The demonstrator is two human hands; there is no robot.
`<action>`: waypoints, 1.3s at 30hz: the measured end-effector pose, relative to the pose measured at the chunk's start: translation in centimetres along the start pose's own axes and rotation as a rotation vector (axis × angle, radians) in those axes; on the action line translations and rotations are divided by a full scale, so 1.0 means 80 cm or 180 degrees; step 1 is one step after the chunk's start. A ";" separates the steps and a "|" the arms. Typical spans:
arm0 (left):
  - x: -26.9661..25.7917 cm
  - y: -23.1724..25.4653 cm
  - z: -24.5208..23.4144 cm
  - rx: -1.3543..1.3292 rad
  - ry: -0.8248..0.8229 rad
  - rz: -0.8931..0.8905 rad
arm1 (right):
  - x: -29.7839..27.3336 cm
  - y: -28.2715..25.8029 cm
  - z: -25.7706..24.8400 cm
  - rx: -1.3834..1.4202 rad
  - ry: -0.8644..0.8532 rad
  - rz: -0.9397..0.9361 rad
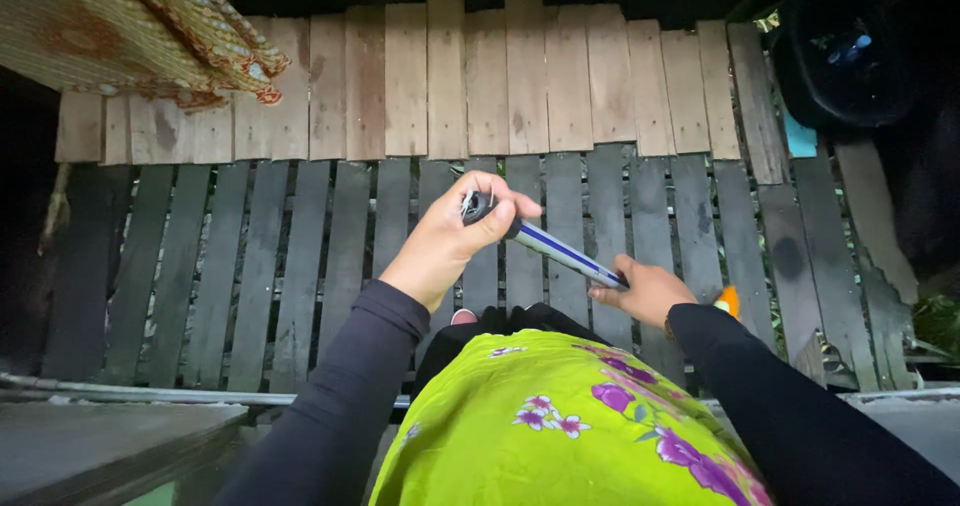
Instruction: The recorder is assembling a squeegee tool by attempting to insert the handle into the squeegee blade housing.
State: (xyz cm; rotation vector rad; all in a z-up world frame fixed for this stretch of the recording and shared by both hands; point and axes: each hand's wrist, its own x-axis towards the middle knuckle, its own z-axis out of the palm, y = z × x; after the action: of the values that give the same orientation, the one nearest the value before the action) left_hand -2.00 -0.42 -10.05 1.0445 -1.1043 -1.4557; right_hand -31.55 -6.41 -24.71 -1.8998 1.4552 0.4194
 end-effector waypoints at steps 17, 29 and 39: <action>-0.007 0.118 -0.024 0.0128 0.0044 0.0907 | 0.010 -0.109 -0.025 0.0680 0.0794 -0.0681; -0.037 0.198 -0.070 0.0288 -0.0206 0.1811 | -0.006 -0.213 -0.078 0.0495 0.1188 -0.1640; -0.004 0.071 0.038 -0.0167 0.0013 0.0862 | 0.056 -0.028 -0.083 -0.0038 0.1383 -0.0469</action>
State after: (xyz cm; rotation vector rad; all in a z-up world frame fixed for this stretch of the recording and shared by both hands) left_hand -3.80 -0.26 -3.85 0.8255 -1.1501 -1.2581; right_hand -29.07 -13.94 -22.09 -2.1826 1.5640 -0.0618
